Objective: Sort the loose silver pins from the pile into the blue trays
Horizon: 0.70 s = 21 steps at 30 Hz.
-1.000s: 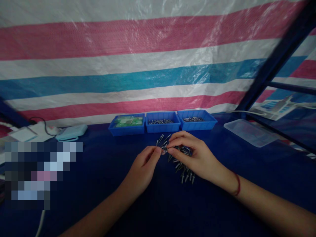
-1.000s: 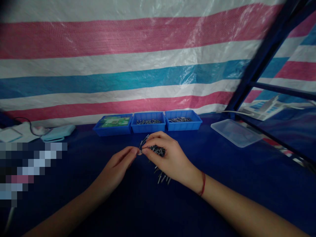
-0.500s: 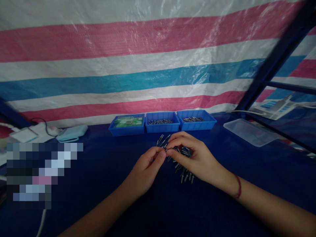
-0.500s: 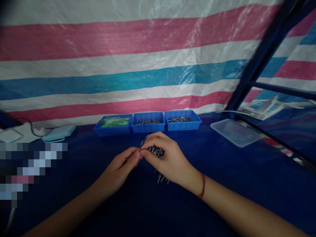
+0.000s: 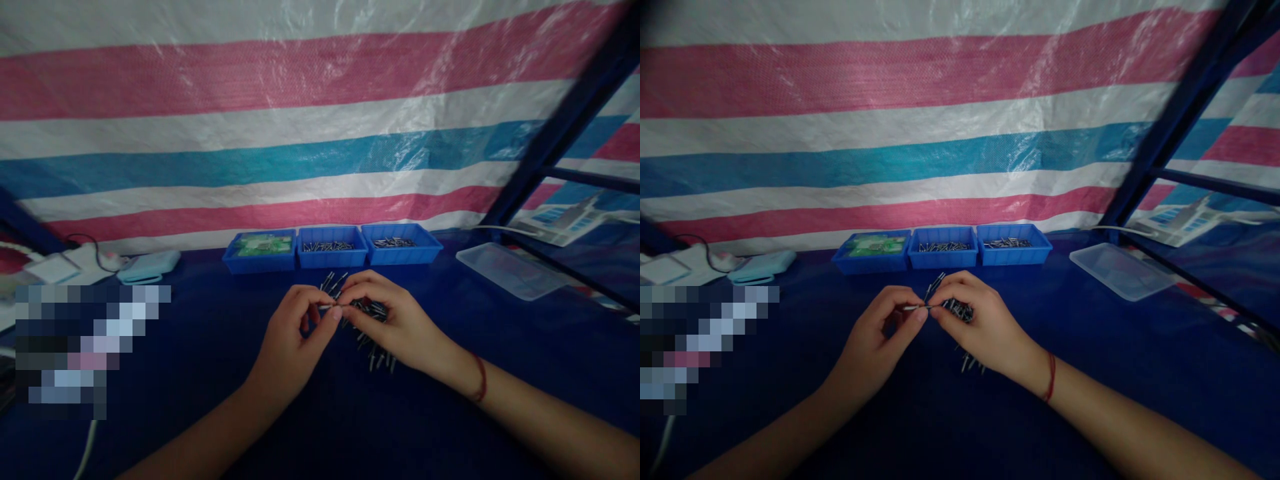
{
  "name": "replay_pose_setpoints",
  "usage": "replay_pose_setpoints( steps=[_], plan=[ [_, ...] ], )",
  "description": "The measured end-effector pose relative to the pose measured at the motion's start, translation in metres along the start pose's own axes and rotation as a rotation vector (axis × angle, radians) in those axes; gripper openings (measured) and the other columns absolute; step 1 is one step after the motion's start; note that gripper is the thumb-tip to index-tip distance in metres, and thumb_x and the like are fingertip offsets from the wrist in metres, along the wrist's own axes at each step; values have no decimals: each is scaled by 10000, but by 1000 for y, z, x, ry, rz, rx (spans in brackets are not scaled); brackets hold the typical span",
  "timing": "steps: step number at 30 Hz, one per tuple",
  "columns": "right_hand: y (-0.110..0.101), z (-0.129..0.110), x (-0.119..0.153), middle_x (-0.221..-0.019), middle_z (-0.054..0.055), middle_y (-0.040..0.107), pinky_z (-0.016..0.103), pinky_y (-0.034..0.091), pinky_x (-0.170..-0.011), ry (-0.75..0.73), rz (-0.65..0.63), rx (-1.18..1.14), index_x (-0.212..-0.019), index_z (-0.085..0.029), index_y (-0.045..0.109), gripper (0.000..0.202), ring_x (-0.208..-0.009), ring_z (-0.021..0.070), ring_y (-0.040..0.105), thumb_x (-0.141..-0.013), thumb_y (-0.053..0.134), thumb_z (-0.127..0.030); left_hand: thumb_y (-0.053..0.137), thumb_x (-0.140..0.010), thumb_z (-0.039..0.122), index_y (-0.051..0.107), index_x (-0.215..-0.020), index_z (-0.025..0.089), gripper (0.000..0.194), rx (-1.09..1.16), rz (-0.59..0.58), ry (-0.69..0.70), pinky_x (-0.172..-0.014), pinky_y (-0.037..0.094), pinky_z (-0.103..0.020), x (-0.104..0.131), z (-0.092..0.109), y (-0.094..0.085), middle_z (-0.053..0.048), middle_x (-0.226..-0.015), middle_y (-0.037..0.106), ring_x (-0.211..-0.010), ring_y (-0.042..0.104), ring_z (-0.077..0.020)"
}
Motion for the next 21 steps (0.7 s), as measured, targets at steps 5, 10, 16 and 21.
replay_pose_setpoints(
  steps=[5, 10, 16, 21],
  plan=[
    [13, 0, 0, -912, 31, 615, 302, 504, -760, 16, -110, -71, -850, -226, 649, 93, -862, 144, 602, -842, 559, -202, 544, -832, 267, 560, -835, 198, 71, -77, 28, 45, -608, 431, -256, 1, 5, -4, -30, -924, 528, -711, 521, -128],
    [-42, 24, -15, -861, 52, 638, 382, 462, -826, 24, 175, 332, -758, -199, 636, 146, -860, 189, 592, -846, 525, -234, 490, -879, 309, 529, -993, 197, 165, -136, -19, -17, -649, 451, -280, -1, -6, 1, -24, -865, 549, -739, 542, -152],
    [-113, 77, -20, -956, 138, 627, 465, 429, -763, 218, 431, 983, -857, -149, 692, 262, -932, 317, 534, -824, 505, -330, 463, -892, 236, 561, -1023, 190, 170, -315, -118, 60, -831, 453, -347, -10, -16, 12, -59, -1032, 559, -910, 556, -186],
    [-111, 90, -16, -1052, 145, 602, 466, 424, -733, 299, 368, 1040, -962, -170, 688, 315, -992, 351, 507, -800, 519, -381, 498, -885, 319, 629, -1060, 199, 249, -566, -184, 61, -863, 436, -401, -19, -35, 15, -71, -1034, 579, -953, 546, -225]
  ],
)
Point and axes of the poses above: each hand's wrist, its own x-axis away from the middle knuckle, its own y-axis out of the palm, z = x × y, the point moved 8 cm from there along -x, towards the middle knuckle
